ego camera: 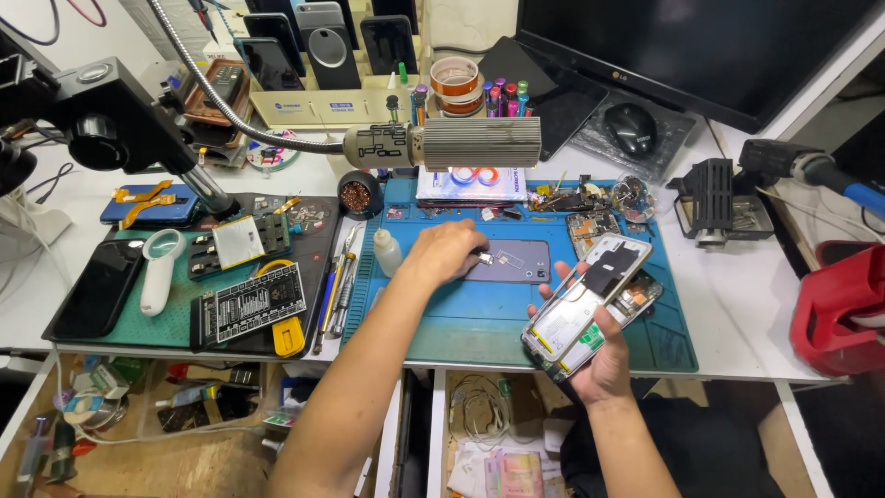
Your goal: Assembling and inspecting internal components of a mobile phone on a repair bench.
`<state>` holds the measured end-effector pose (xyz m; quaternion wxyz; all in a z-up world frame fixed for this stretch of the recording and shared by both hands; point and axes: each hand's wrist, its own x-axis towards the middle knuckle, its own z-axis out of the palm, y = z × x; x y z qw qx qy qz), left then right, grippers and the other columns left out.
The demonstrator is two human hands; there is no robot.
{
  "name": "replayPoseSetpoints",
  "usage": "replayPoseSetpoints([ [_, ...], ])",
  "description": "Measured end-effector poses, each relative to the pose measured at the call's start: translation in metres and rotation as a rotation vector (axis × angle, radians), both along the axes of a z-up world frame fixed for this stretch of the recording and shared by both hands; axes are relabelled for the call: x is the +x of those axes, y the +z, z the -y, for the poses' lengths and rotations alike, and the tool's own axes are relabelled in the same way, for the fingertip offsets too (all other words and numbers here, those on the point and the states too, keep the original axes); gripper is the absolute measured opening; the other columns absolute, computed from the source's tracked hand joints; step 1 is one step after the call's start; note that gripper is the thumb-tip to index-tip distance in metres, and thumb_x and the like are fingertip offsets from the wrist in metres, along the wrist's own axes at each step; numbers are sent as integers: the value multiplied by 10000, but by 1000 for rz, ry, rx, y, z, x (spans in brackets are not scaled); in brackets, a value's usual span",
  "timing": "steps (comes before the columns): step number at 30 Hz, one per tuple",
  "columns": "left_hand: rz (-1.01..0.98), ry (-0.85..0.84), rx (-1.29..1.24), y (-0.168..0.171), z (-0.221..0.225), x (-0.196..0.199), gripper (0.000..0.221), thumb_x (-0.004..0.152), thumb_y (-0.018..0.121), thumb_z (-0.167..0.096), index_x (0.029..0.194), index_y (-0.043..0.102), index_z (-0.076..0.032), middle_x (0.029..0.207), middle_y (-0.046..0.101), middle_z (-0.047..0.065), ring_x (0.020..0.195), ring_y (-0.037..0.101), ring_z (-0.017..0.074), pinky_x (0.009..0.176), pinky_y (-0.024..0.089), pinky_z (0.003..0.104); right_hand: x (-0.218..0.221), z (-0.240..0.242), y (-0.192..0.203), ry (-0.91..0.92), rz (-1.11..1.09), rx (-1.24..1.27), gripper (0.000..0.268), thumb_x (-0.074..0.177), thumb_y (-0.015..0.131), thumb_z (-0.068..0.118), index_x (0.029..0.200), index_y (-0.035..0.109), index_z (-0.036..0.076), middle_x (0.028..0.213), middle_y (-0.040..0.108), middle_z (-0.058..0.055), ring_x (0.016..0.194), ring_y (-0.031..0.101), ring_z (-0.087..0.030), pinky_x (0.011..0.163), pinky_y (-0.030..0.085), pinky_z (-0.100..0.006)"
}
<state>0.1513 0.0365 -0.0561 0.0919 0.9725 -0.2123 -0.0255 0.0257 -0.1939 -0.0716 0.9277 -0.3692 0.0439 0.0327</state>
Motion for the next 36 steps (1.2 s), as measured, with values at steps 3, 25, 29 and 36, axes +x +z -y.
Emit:
replayPoseSetpoints([
  [3, -52, -9, 47, 3, 2, 12, 150, 868, 748, -275, 1013, 761, -240, 1040, 738, 26, 1080, 715, 293, 901, 594, 471, 4, -2, -14, 27, 1, 17, 873, 743, 600, 410, 1548, 376, 159, 1597, 446, -125, 1216, 570, -328, 1031, 474, -623],
  [25, -307, 184, -214, 27, -19, -102, 335, 793, 802, -422, 1096, 789, -279, 1041, 774, 14, 1026, 717, 349, 919, 561, 546, 8, 9, -37, 104, 105, 104, 886, 775, 660, 459, 1550, 361, 151, 1582, 450, -145, 1203, 606, -323, 1022, 505, -618],
  [29, -79, 170, -253, 24, -19, -107, 188, 875, 748, -338, 1062, 764, -330, 991, 753, -44, 929, 734, 277, 803, 599, 486, 7, 9, -35, 90, 111, 105, 884, 780, 653, 461, 1549, 360, 137, 1570, 460, -158, 1192, 609, -327, 1010, 508, -619],
  [36, -65, 18, -63, 7, 4, -109, 176, 875, 763, -310, 1041, 798, -263, 928, 730, 14, 853, 750, 287, 774, 617, 451, 7, 8, -35, 85, 104, 95, 870, 784, 644, 458, 1542, 364, 136, 1572, 461, -155, 1195, 608, -327, 1009, 507, -617],
])
